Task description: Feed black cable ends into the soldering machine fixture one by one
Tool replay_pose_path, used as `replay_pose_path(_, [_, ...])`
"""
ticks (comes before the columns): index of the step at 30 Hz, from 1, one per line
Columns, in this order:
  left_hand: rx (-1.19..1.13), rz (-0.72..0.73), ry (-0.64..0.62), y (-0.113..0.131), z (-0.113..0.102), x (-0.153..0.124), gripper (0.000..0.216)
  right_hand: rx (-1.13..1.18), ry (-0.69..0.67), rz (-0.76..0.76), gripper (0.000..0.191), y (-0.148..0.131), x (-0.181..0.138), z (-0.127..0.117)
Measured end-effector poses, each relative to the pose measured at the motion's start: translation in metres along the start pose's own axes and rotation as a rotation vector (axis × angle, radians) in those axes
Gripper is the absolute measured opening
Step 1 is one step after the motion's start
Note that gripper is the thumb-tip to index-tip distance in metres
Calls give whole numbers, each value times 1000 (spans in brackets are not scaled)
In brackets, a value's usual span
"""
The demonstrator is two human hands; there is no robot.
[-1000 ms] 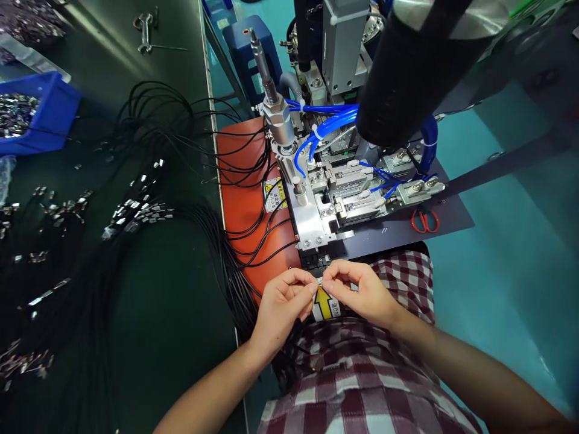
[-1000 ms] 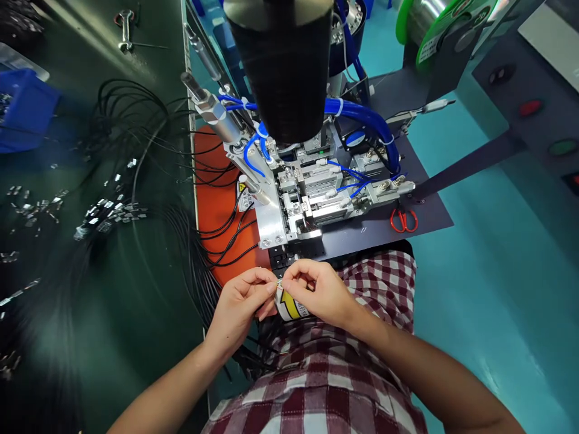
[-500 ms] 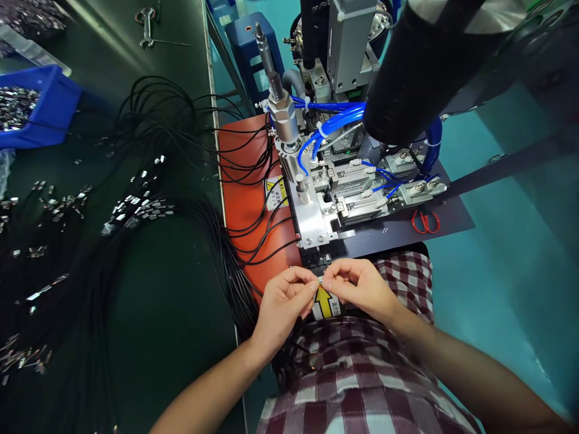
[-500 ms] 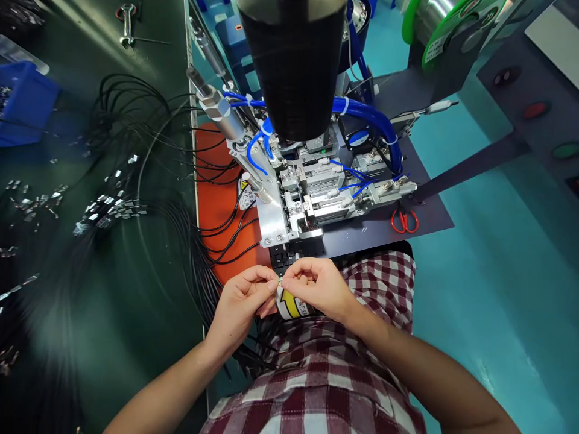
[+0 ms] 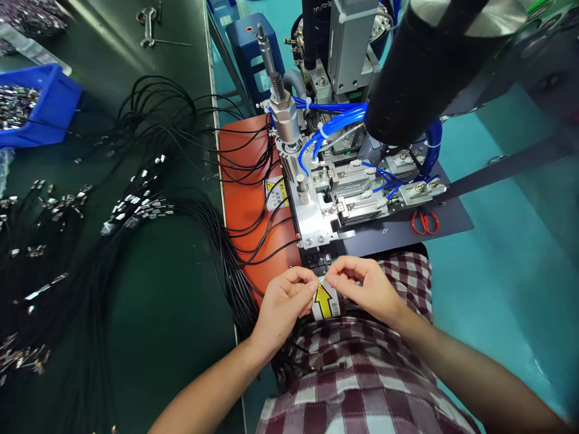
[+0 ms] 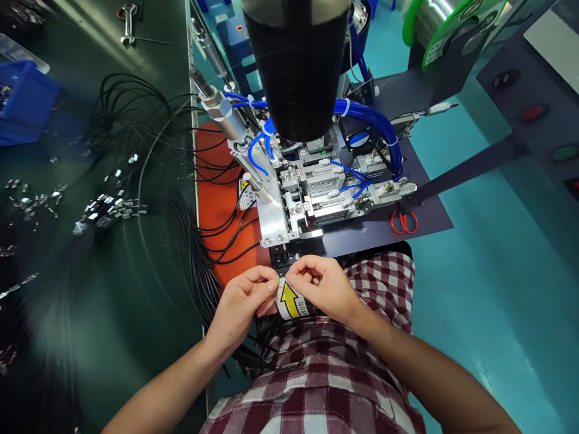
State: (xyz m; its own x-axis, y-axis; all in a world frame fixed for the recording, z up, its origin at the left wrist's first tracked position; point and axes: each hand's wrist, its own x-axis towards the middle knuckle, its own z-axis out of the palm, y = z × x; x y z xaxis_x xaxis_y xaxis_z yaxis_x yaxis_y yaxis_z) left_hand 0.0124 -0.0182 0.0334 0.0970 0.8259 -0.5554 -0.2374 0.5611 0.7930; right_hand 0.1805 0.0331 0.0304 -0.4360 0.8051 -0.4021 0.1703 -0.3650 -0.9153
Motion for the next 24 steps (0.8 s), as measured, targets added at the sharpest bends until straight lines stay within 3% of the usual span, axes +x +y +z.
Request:
replay_pose_path(6, [-23, 1, -6, -2, 0, 1, 24, -10, -10, -35, 17, 6, 1, 6])
replay_pose_path(13, [-21, 6, 2, -2, 1, 2, 25, -296, 149, -528, 5, 10, -5, 7])
replay_pose_path(17, [-40, 6, 0, -2, 1, 3, 27, -480, 176, -682, 8, 11, -5, 6])
replay_pose_path(21, [-69, 1, 5, -3, 0, 4, 27, -615, 187, -745, 9, 15, -5, 8])
replay_pose_path(24, [-89, 15, 4, -4, -1, 4, 26, -475, 140, -595, 5, 15, -7, 11])
